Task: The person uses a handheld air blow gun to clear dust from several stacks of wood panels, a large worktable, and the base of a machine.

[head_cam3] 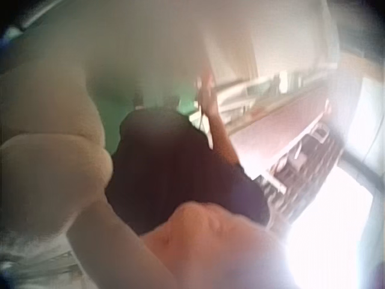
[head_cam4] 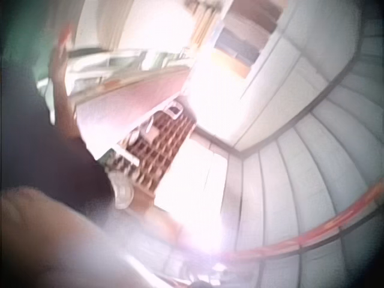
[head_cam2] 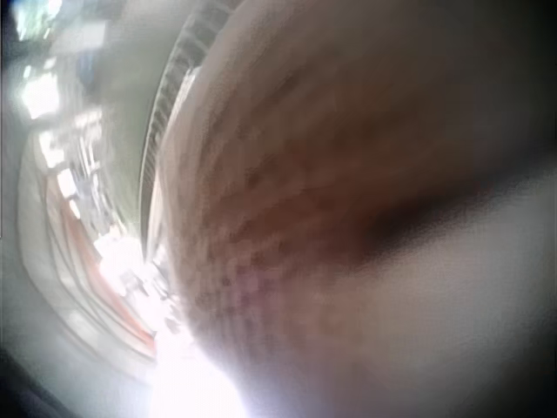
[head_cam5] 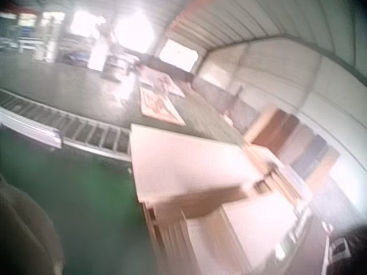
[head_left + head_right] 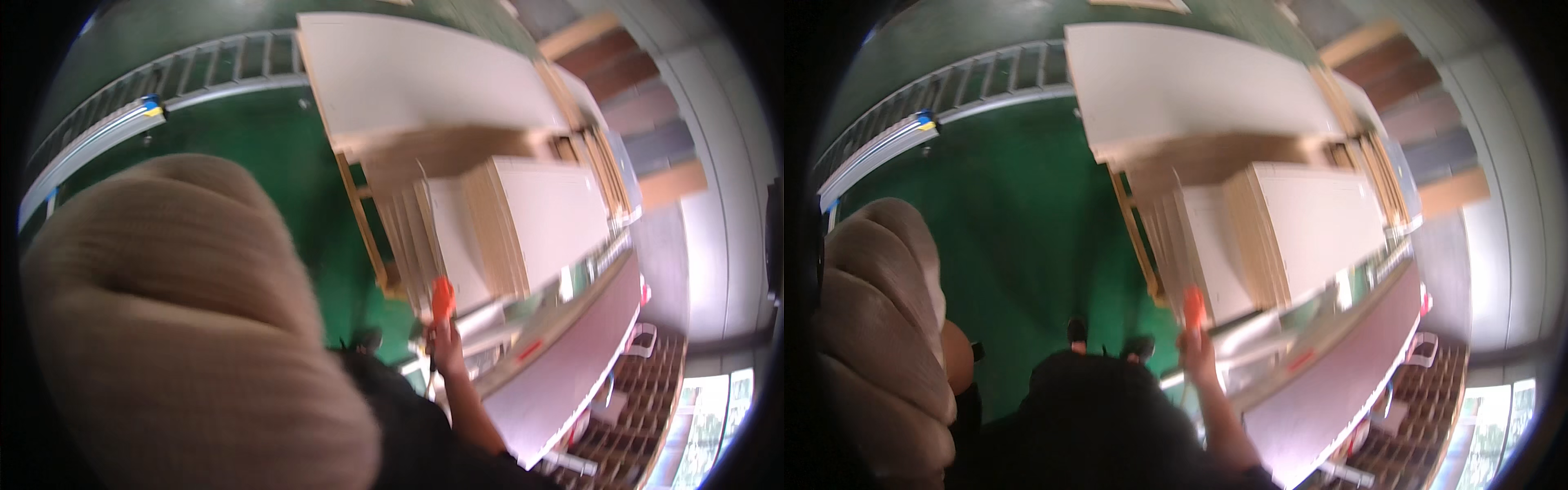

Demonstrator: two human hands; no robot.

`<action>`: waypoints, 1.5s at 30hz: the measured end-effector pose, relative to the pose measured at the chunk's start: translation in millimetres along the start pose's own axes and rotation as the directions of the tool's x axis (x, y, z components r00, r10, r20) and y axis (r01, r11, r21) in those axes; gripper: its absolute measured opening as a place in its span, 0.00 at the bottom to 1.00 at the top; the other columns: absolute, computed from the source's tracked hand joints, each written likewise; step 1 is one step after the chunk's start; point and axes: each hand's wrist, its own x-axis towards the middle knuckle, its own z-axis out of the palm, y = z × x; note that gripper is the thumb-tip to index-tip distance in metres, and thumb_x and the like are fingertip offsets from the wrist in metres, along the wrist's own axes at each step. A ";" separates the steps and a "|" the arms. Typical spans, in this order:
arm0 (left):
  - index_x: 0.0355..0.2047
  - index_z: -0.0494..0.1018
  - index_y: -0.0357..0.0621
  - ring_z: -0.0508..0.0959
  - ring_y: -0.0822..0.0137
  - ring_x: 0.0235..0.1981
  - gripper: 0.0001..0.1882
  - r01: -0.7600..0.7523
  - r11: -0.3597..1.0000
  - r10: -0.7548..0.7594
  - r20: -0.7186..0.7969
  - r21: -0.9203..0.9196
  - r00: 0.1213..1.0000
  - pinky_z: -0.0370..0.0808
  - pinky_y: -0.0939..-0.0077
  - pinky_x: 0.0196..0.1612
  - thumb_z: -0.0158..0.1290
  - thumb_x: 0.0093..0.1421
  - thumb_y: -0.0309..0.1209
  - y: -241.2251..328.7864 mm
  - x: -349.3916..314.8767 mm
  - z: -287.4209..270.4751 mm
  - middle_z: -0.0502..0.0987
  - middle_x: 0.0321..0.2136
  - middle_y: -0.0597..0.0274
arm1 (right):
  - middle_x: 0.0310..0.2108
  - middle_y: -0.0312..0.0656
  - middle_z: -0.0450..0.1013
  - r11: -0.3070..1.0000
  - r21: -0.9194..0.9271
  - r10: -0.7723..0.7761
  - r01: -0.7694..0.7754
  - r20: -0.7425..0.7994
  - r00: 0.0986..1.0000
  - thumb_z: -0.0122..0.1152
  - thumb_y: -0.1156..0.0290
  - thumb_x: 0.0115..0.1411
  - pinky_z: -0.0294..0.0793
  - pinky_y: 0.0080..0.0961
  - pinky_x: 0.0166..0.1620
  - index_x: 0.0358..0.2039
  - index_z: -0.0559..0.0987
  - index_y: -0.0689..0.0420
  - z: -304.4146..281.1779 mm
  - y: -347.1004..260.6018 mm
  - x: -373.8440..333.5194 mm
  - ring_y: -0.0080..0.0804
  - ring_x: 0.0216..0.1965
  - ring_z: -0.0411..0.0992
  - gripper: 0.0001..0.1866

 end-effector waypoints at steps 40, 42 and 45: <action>0.24 0.76 0.47 0.78 0.50 0.36 0.08 0.817 -0.222 0.384 0.722 -0.533 0.575 0.73 0.52 0.45 0.55 0.57 0.35 273.2 -373.2 -3.4 0.79 0.28 0.58 | 0.30 0.59 0.77 0.696 -0.636 -0.359 0.334 0.095 0.929 0.51 0.46 0.71 0.71 0.58 0.36 0.37 0.74 0.59 139.5 -25.6 49.6 0.64 0.36 0.76 0.25; 0.24 0.76 0.47 0.78 0.51 0.37 0.08 0.818 -0.209 0.401 0.716 -0.536 0.571 0.73 0.53 0.46 0.55 0.57 0.35 273.2 -371.4 -1.0 0.79 0.28 0.59 | 0.32 0.59 0.78 0.671 -0.659 -0.351 0.339 0.120 0.929 0.50 0.45 0.70 0.72 0.59 0.38 0.37 0.75 0.58 150.7 -37.5 54.7 0.65 0.38 0.77 0.25; 0.24 0.76 0.47 0.79 0.51 0.37 0.08 0.819 -0.200 0.420 0.708 -0.538 0.568 0.73 0.53 0.46 0.55 0.57 0.35 273.2 -370.6 -1.6 0.79 0.28 0.59 | 0.34 0.59 0.79 0.688 -0.640 -0.301 0.342 0.177 0.937 0.49 0.42 0.70 0.74 0.58 0.43 0.38 0.76 0.58 173.5 -53.0 79.8 0.65 0.40 0.77 0.28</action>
